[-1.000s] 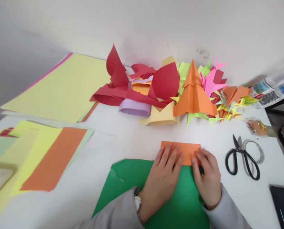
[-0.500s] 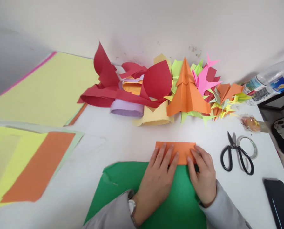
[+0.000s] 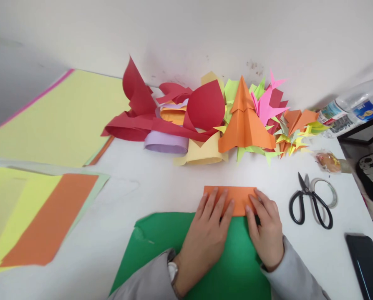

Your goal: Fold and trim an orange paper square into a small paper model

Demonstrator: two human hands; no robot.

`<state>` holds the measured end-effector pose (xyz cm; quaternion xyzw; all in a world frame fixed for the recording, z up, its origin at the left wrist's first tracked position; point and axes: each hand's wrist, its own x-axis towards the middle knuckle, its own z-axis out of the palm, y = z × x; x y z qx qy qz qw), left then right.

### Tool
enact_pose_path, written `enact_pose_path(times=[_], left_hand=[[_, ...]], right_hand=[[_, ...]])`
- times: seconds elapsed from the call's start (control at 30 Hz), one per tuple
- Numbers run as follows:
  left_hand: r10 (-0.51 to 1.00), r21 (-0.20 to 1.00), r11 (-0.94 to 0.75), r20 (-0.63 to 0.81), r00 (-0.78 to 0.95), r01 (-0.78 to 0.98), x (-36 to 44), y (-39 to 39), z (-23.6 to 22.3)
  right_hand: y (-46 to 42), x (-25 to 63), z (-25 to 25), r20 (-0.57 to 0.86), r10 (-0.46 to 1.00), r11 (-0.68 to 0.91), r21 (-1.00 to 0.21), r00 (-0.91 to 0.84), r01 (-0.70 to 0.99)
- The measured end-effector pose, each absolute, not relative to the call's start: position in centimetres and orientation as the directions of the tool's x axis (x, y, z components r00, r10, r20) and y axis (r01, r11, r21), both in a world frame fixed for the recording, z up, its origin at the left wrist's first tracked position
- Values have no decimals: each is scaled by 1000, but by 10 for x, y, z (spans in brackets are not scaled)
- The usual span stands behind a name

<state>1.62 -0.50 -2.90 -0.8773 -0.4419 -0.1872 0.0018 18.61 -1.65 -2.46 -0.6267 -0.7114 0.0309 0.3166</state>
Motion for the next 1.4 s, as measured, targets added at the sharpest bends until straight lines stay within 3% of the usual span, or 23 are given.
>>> enact_pose_path(times=[1.4], left_hand=[[785, 157, -603, 291, 546, 782, 16, -6, -26]], right_hand=[[-15, 189, -26, 428, 903, 239, -404, -49, 883]])
